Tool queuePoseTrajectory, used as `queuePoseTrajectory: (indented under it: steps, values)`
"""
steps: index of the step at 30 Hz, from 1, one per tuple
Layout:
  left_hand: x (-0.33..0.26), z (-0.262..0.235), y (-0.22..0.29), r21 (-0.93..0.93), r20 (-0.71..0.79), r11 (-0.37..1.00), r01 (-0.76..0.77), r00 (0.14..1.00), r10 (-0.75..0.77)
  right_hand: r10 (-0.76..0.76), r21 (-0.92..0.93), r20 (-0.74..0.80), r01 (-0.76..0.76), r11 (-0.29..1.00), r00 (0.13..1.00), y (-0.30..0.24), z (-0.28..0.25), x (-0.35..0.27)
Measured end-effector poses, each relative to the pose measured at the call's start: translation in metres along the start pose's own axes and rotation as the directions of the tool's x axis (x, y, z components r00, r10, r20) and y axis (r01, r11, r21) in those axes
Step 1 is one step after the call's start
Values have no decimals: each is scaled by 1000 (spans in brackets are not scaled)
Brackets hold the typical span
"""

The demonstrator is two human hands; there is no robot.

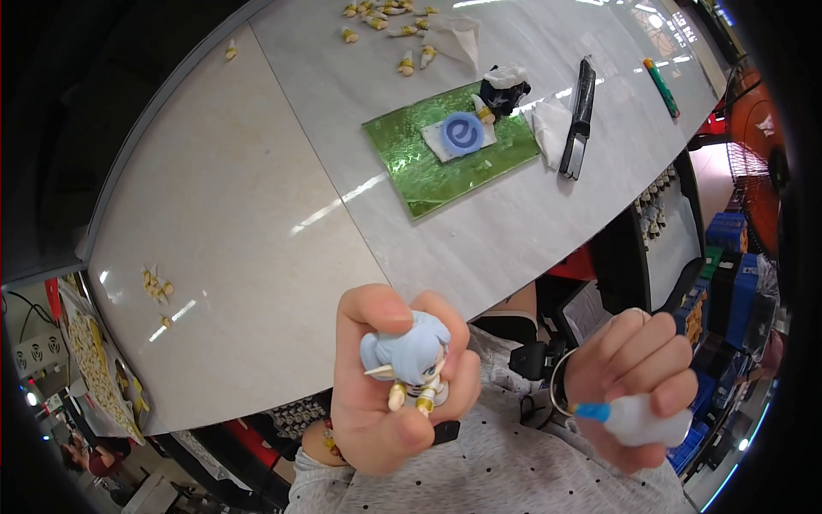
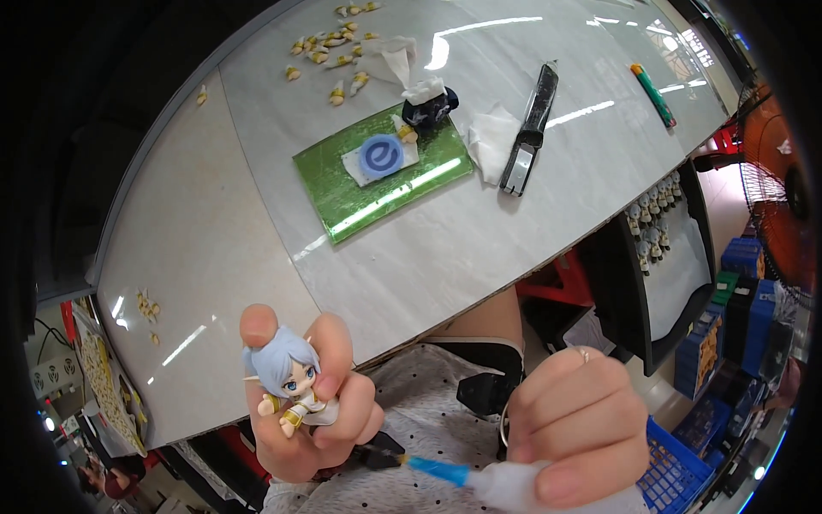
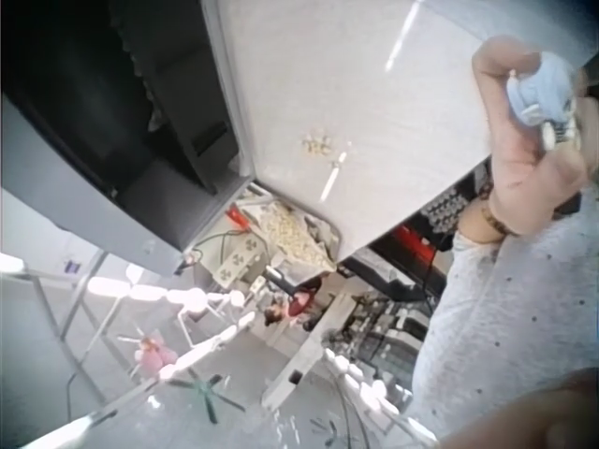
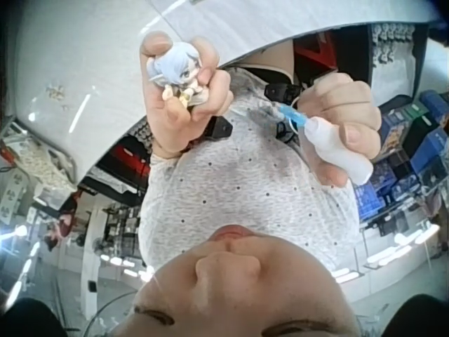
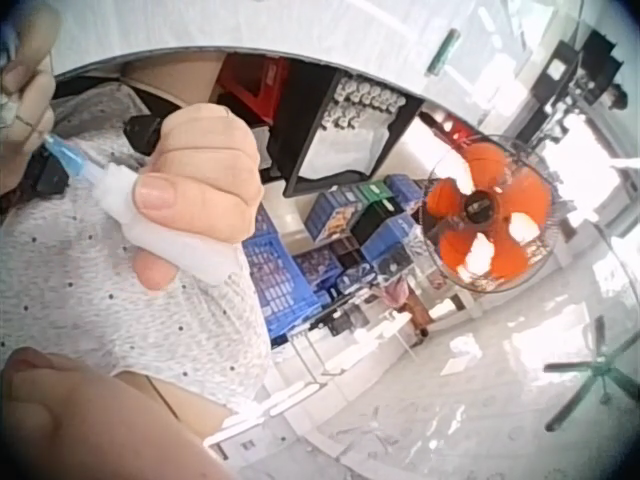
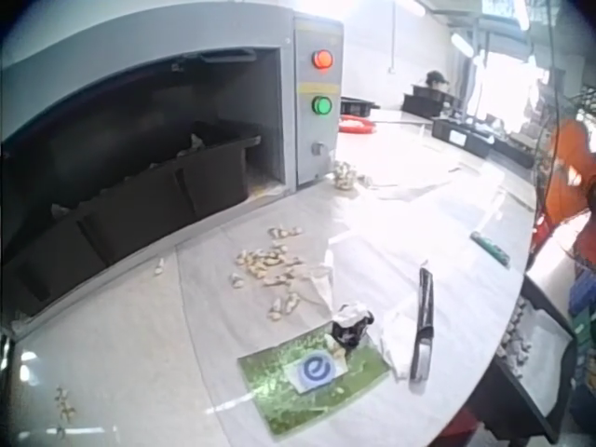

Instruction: Applying glue and attaching small accessory parts to miniature figurines at an assembly workstation.

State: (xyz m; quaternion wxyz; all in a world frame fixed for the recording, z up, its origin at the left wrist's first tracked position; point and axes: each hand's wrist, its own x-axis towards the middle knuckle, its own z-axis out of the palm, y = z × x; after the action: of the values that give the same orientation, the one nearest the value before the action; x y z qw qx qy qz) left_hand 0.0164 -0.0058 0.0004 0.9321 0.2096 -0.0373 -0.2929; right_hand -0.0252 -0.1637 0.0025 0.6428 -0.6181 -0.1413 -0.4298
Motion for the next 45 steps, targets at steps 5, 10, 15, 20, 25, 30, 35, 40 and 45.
queuePoseTrajectory:
  steps: [5,10,15,20,25,30,35,40,45]
  values:
    - [5,6,9,-175,-27,955,238,969,-246,99,79,50,-103,991,994,1,-21,12]
    - [5,-1,12,-210,67,936,281,960,-273,78,-359,-182,-140,923,980,29,-50,27]
    - [3,-1,13,-268,74,913,308,951,-299,213,-624,-258,-331,708,942,68,-93,84]
    - [2,1,13,-252,98,908,334,942,-320,436,-615,-215,-468,635,874,100,-148,103]
    - [-2,5,13,-127,30,965,228,974,-226,-159,-900,-178,-95,426,971,92,-119,91]
    - [-1,3,12,-123,82,963,240,969,-231,445,-898,300,93,430,844,66,-65,98]
    - [-2,1,7,-207,163,932,296,950,-266,393,-892,422,298,339,817,73,-70,96]
    - [-1,-2,4,-272,231,889,367,922,-310,376,-839,442,228,494,814,80,-75,96]
    - [-2,-2,4,-297,236,884,360,925,-298,412,-834,440,193,516,798,82,-75,96]
